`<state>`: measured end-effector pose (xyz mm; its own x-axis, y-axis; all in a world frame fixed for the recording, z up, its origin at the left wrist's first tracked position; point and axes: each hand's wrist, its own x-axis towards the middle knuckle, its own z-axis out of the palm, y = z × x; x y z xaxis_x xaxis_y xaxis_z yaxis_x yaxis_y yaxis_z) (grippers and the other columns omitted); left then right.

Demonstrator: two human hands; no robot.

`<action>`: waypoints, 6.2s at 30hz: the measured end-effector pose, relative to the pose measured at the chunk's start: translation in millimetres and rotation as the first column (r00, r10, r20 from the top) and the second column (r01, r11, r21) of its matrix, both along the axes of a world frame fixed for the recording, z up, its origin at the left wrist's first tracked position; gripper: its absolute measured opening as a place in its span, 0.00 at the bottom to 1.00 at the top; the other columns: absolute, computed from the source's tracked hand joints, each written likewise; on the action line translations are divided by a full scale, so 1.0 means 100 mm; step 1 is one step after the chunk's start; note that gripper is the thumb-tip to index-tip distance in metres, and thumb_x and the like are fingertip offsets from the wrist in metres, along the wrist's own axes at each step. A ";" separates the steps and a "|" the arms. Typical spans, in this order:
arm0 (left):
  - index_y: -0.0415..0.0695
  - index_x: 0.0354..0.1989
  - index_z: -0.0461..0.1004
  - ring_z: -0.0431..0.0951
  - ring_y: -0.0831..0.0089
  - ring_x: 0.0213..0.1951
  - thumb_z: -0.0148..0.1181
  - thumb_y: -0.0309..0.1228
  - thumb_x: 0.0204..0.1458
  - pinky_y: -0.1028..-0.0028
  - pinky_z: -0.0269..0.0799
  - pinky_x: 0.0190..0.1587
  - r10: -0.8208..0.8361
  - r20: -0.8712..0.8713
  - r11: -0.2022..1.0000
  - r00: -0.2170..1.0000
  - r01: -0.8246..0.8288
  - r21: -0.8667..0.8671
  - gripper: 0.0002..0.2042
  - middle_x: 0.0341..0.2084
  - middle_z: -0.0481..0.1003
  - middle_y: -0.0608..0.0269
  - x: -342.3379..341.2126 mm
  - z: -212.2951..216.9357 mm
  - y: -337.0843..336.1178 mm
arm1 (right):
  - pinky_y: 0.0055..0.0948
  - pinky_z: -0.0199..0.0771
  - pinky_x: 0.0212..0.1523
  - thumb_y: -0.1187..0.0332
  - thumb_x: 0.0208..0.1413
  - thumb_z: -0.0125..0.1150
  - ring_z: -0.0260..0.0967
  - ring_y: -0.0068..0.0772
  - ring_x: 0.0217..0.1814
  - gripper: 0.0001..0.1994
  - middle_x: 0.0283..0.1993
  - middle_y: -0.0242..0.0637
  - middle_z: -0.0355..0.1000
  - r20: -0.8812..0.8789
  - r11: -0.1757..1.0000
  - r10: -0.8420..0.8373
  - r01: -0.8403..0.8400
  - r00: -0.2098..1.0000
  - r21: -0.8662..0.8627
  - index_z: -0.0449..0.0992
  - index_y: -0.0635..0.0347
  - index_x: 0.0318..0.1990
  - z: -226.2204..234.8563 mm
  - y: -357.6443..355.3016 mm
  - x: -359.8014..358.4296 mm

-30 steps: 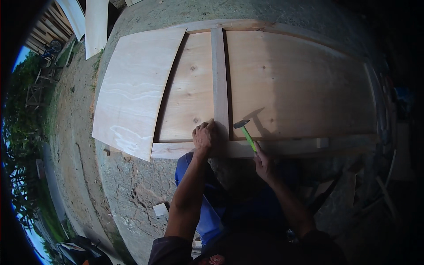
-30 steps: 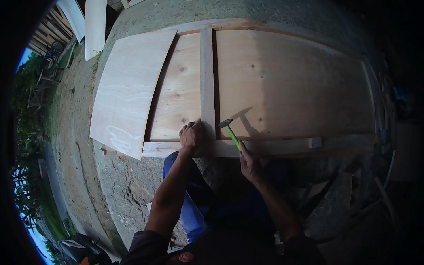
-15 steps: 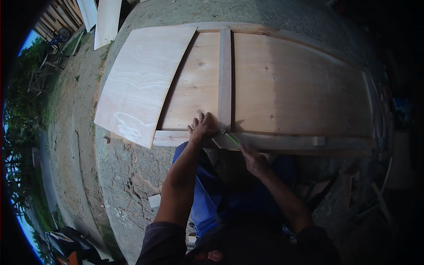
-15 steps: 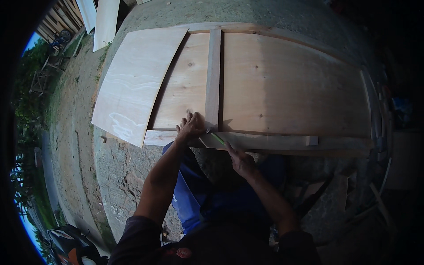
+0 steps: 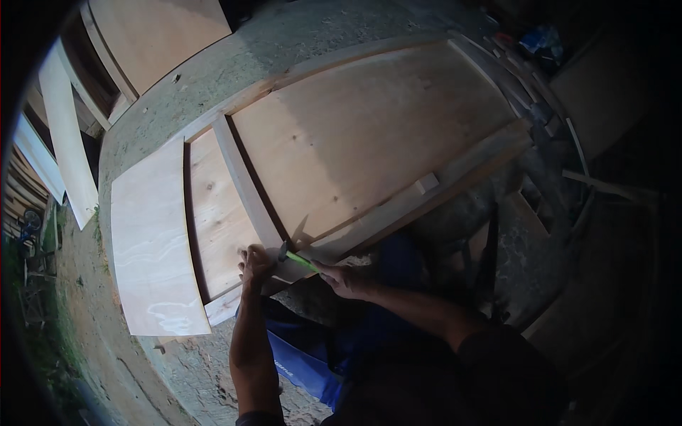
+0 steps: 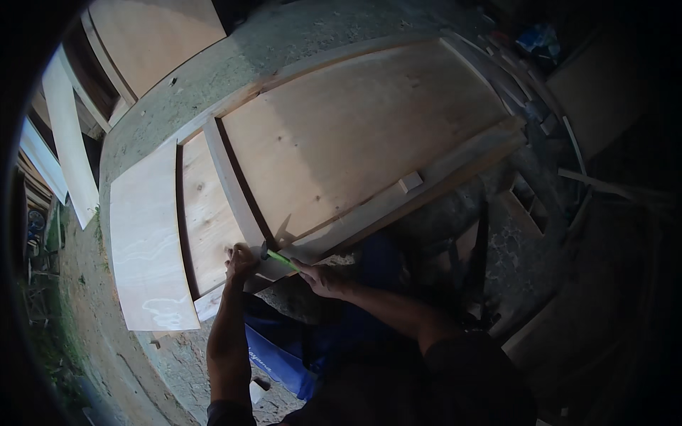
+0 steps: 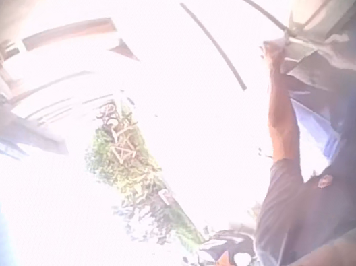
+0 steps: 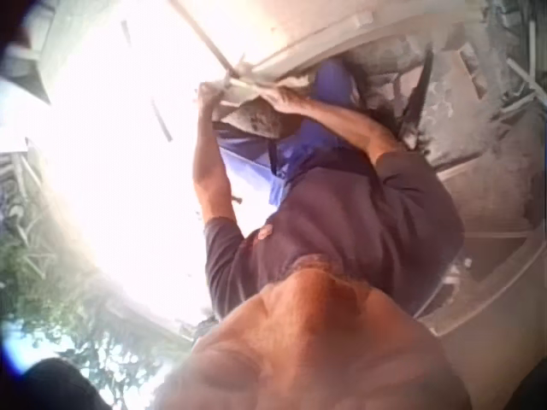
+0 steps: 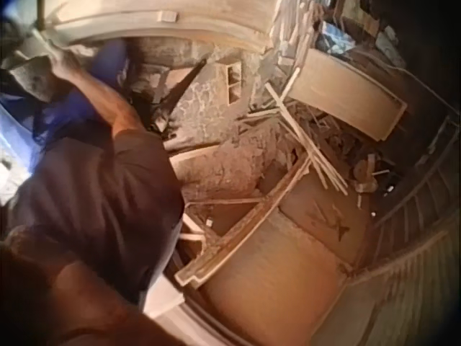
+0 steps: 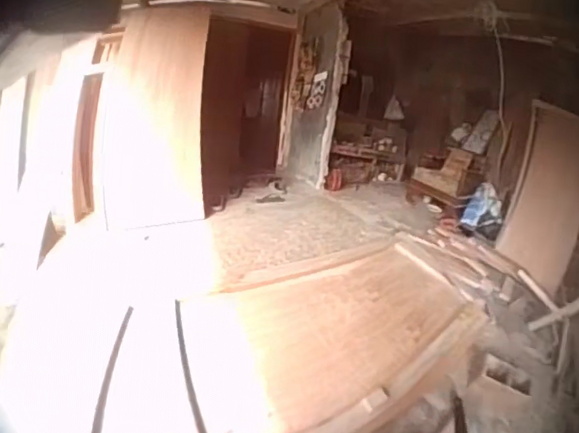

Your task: The person assembles a wooden frame by positioning a thin wooden strip onto a larger plywood sheet. They use a hammer to drive nails into the strip to secure it to the plywood. The person adjusts the position of the strip and hammers multiple nails along its length.

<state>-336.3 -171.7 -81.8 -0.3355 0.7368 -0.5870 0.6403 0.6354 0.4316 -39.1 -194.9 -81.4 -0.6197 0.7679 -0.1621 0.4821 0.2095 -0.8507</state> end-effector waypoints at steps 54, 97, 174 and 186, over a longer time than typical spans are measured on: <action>0.34 0.68 0.62 0.67 0.50 0.66 0.57 0.36 0.61 0.63 0.62 0.69 0.238 0.169 0.939 0.957 -0.271 0.214 0.29 0.65 0.66 0.39 1.45 -0.12 0.11 | 0.49 0.77 0.42 0.65 0.56 0.60 0.76 0.53 0.40 0.06 0.35 0.46 0.76 0.712 0.788 -0.492 0.604 0.501 0.119 0.79 0.55 0.37 0.07 -0.80 6.16; 0.33 0.69 0.60 0.70 0.52 0.64 0.56 0.38 0.63 0.63 0.63 0.68 0.413 0.354 0.901 0.839 -0.433 -0.024 0.30 0.63 0.68 0.39 0.93 -0.33 0.09 | 0.43 0.79 0.41 0.71 0.44 0.64 0.78 0.51 0.42 0.08 0.35 0.42 0.79 0.802 0.893 -0.383 0.407 0.459 0.193 0.83 0.50 0.35 -0.45 -0.33 6.34; 0.34 0.68 0.61 0.73 0.54 0.59 0.52 0.47 0.66 0.63 0.68 0.63 0.247 0.052 0.905 0.968 -0.249 0.345 0.31 0.62 0.68 0.40 0.88 0.18 -0.28 | 0.33 0.71 0.33 0.67 0.59 0.62 0.69 0.30 0.32 0.08 0.34 0.35 0.75 0.376 0.428 -0.826 0.901 0.420 -0.066 0.80 0.61 0.40 -0.09 -0.71 6.49; 0.39 0.70 0.60 0.63 0.53 0.67 0.37 0.65 0.64 0.56 0.53 0.70 0.030 0.998 0.941 0.062 -0.337 -0.008 0.41 0.65 0.65 0.49 3.30 1.04 -0.13 | 0.24 0.67 0.31 0.69 0.63 0.60 0.66 0.20 0.31 0.05 0.29 0.27 0.69 -0.345 0.775 -0.631 0.574 0.694 -0.265 0.74 0.60 0.36 1.49 -0.02 3.64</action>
<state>-6.3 -184.7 22.4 0.2824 0.8806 -0.3806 -0.5803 0.4727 0.6632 324.8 -197.1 67.7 -0.0603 0.9890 -0.1353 0.0852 -0.1300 -0.9878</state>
